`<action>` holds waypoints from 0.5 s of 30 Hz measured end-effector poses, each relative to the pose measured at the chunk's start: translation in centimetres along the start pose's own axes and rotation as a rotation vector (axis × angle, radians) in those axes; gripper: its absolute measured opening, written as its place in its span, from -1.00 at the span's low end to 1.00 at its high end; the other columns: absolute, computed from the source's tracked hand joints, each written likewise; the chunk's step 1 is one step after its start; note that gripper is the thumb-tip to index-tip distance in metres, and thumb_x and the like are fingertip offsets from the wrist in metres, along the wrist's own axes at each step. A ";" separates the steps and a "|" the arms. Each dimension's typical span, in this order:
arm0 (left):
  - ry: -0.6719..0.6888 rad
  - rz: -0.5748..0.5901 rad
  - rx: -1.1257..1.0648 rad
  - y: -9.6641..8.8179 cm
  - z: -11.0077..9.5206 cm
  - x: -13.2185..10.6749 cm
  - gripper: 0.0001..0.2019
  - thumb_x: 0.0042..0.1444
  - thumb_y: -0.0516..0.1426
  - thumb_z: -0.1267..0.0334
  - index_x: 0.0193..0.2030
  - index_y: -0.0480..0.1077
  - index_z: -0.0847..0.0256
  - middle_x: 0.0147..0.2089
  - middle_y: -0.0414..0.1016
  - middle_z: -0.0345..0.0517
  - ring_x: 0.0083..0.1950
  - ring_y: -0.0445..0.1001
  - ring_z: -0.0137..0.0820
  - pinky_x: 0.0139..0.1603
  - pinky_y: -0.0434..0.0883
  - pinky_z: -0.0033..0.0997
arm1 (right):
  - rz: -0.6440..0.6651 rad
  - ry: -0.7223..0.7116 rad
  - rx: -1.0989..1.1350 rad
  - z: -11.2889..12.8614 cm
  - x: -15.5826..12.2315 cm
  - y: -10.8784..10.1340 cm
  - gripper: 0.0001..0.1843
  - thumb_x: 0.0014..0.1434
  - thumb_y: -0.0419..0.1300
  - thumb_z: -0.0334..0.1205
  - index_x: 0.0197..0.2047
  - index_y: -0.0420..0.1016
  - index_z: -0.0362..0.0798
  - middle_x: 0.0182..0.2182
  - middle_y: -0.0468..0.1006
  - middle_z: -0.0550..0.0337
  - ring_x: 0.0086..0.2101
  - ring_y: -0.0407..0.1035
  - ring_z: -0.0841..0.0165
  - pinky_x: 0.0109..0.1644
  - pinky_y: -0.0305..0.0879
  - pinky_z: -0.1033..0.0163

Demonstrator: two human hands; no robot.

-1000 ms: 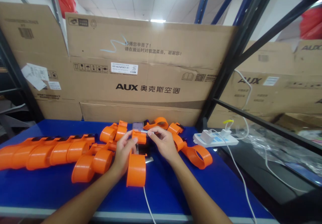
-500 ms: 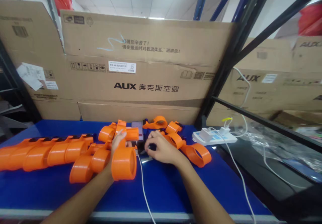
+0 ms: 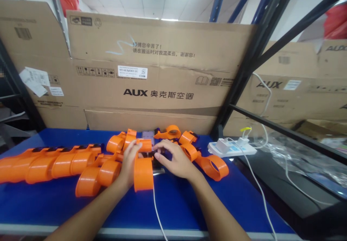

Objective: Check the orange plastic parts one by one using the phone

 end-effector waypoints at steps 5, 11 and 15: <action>0.098 -0.121 0.156 -1.4 0.1 0.6 -0.59 0.02 0.35 0.01 -0.05 0.44 0.13 -0.24 0.58 -0.20 -0.25 0.57 -0.32 -0.23 0.48 -0.38 | 0.220 -0.056 0.212 2.3 -0.8 2.9 -0.20 0.09 0.47 0.10 0.32 0.35 0.06 0.15 0.49 0.01 0.10 0.41 0.08 0.20 0.35 -0.03; 0.119 -0.170 0.253 -2.2 0.2 0.8 -0.52 0.13 0.29 -0.08 0.13 0.47 0.07 0.10 0.59 -0.03 0.16 0.54 -0.12 0.11 0.47 -0.19 | 0.238 -0.007 0.305 2.7 -1.0 3.8 -0.22 0.08 0.49 0.01 0.30 0.34 0.08 0.22 0.46 0.01 0.13 0.42 0.08 0.25 0.35 -0.05; 0.192 -0.035 0.245 -0.1 -0.5 0.3 -0.52 0.22 0.19 -0.16 0.11 0.53 0.12 0.15 0.59 0.04 0.24 0.49 -0.11 0.20 0.42 -0.18 | 0.047 0.032 0.444 1.9 -0.5 2.0 -0.24 0.16 0.44 -0.02 0.33 0.25 0.08 0.25 0.40 -0.01 0.18 0.39 0.06 0.25 0.37 -0.05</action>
Point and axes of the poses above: each hand's wrist, its own x-axis towards the middle knuckle, its own y-axis out of the palm, z = x × y, the point moved 10 cm from there along x, towards the middle knuckle
